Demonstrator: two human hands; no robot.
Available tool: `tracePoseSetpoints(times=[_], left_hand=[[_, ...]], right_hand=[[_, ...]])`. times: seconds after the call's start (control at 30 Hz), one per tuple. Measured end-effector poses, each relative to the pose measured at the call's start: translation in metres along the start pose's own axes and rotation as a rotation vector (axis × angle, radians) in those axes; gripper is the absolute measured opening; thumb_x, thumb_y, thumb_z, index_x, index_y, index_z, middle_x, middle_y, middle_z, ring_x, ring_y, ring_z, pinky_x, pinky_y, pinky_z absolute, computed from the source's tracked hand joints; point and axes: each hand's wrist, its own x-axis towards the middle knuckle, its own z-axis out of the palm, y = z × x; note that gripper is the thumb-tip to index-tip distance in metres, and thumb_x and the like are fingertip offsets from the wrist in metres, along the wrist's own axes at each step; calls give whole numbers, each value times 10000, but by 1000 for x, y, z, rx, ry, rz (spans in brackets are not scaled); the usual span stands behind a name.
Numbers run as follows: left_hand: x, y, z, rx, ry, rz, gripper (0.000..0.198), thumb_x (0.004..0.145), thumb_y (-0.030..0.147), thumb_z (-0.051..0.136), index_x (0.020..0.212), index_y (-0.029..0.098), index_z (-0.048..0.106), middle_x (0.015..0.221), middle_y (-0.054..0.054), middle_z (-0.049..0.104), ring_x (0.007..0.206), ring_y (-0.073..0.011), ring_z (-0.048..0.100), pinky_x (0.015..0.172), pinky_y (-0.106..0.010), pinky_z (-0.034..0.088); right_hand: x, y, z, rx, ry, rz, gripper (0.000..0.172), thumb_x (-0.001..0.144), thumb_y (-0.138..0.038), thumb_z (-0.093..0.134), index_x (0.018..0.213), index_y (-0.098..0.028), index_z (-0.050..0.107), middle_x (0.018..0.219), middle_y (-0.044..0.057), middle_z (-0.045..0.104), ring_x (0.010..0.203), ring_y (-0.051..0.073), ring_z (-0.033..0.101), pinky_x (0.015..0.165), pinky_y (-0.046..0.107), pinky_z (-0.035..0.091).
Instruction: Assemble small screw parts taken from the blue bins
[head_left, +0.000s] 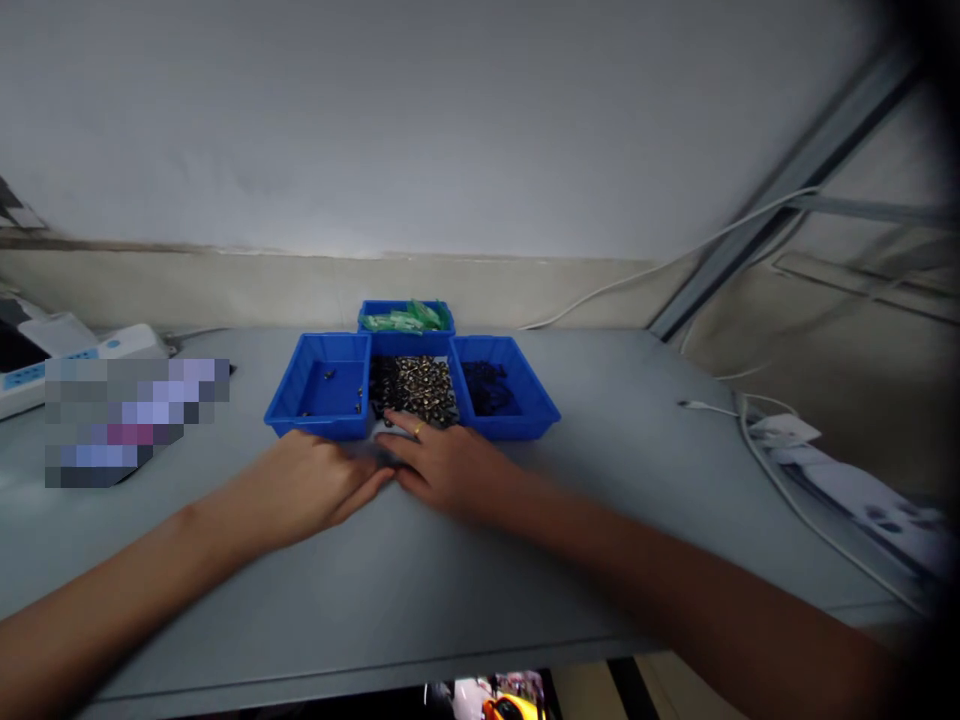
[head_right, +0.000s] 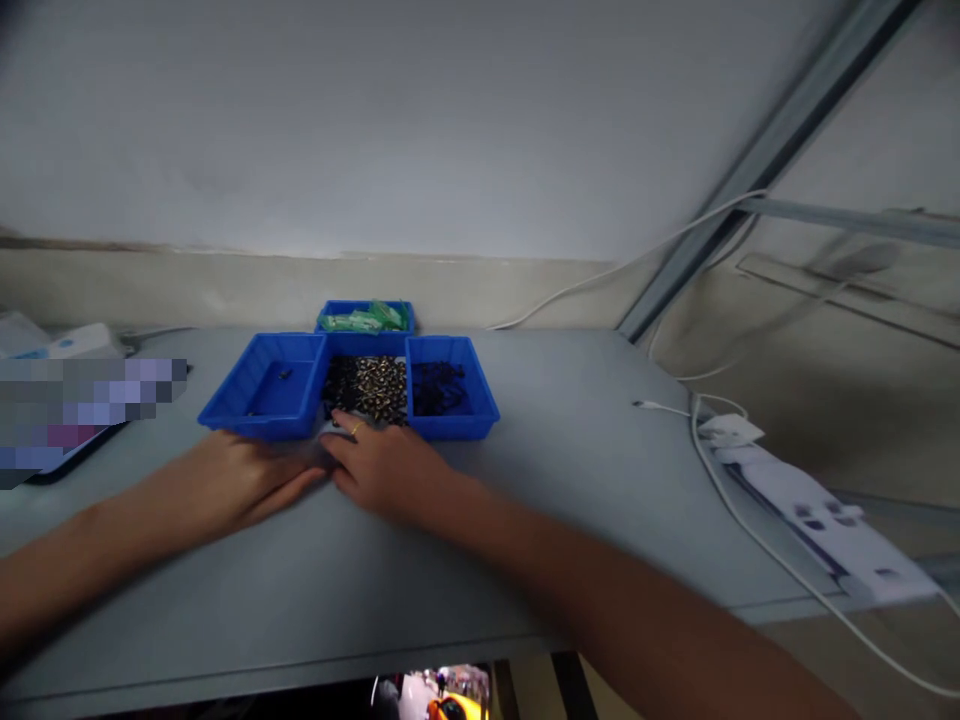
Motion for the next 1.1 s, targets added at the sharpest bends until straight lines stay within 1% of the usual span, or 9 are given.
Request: tracePoseSetpoints(times=[0.1, 0.17, 0.33, 0.47, 0.63, 0.73, 0.83, 0.97, 1.1], left_hand=[[0, -3, 9, -50, -102, 32, 377, 911, 323, 271, 806, 180, 603, 711, -38, 625, 693, -178, 587, 652, -323, 426], [-1, -6, 12, -47, -120, 25, 378, 913, 330, 262, 822, 172, 593, 703, -41, 623, 652, -180, 589, 612, -318, 428], [-3, -12, 11, -2, -111, -21, 227, 888, 249, 344, 936, 156, 545, 805, -61, 619, 686, -183, 588, 598, -301, 426], [-6, -8, 9, 87, -147, -50, 196, 823, 116, 376, 909, 147, 549, 713, -55, 595, 592, -152, 555, 547, -267, 389], [-8, 0, 9, 197, -103, -85, 188, 808, 139, 391, 878, 152, 565, 628, -61, 574, 522, -150, 514, 500, -270, 346], [-6, -2, 11, 149, -86, -47, 218, 824, 182, 381, 747, 155, 583, 641, -70, 575, 579, -159, 525, 539, -280, 360], [-4, -6, 12, 90, -120, -42, 252, 840, 202, 361, 739, 167, 590, 684, -70, 584, 625, -177, 533, 573, -304, 373], [-2, -8, 11, 35, -129, -60, 252, 845, 217, 356, 782, 155, 592, 741, -79, 591, 662, -181, 547, 588, -307, 383], [0, -8, 8, -14, -186, -80, 264, 866, 226, 329, 824, 155, 579, 747, -67, 597, 670, -169, 561, 595, -293, 402]], right_hand=[[-1, 1, 3, 23, 10, -23, 362, 862, -323, 347, 1190, -200, 438, 1219, 93, 477, 792, 175, 594, 601, 311, 488], [-1, 1, 3, 45, 20, -23, 369, 864, -322, 348, 1199, -191, 430, 1183, 90, 503, 831, 180, 582, 612, 301, 488], [0, -2, 4, 46, 69, -26, 396, 888, -322, 283, 1244, -180, 384, 1280, 88, 419, 967, 192, 533, 657, 301, 494], [2, -1, 7, 21, 64, -102, 378, 895, -271, 264, 1216, -146, 420, 1304, 84, 403, 947, 179, 545, 718, 327, 485], [2, -1, 8, 48, 57, -92, 384, 890, -272, 272, 1225, -143, 412, 1266, 78, 449, 976, 186, 530, 751, 339, 477], [1, -1, 6, 50, 43, -84, 412, 883, -302, 293, 1258, -155, 377, 1326, 94, 370, 934, 187, 545, 718, 338, 483], [1, -2, 5, 39, 15, -108, 423, 876, -336, 303, 1248, -154, 392, 1354, 79, 333, 862, 185, 566, 698, 343, 482], [3, -1, 6, 44, 11, -120, 398, 878, -354, 303, 1188, -151, 449, 1324, 64, 382, 870, 178, 560, 716, 331, 467], [4, 0, 6, 90, 36, -114, 352, 883, -353, 300, 1100, -158, 497, 1259, 69, 450, 908, 169, 542, 713, 310, 457]])
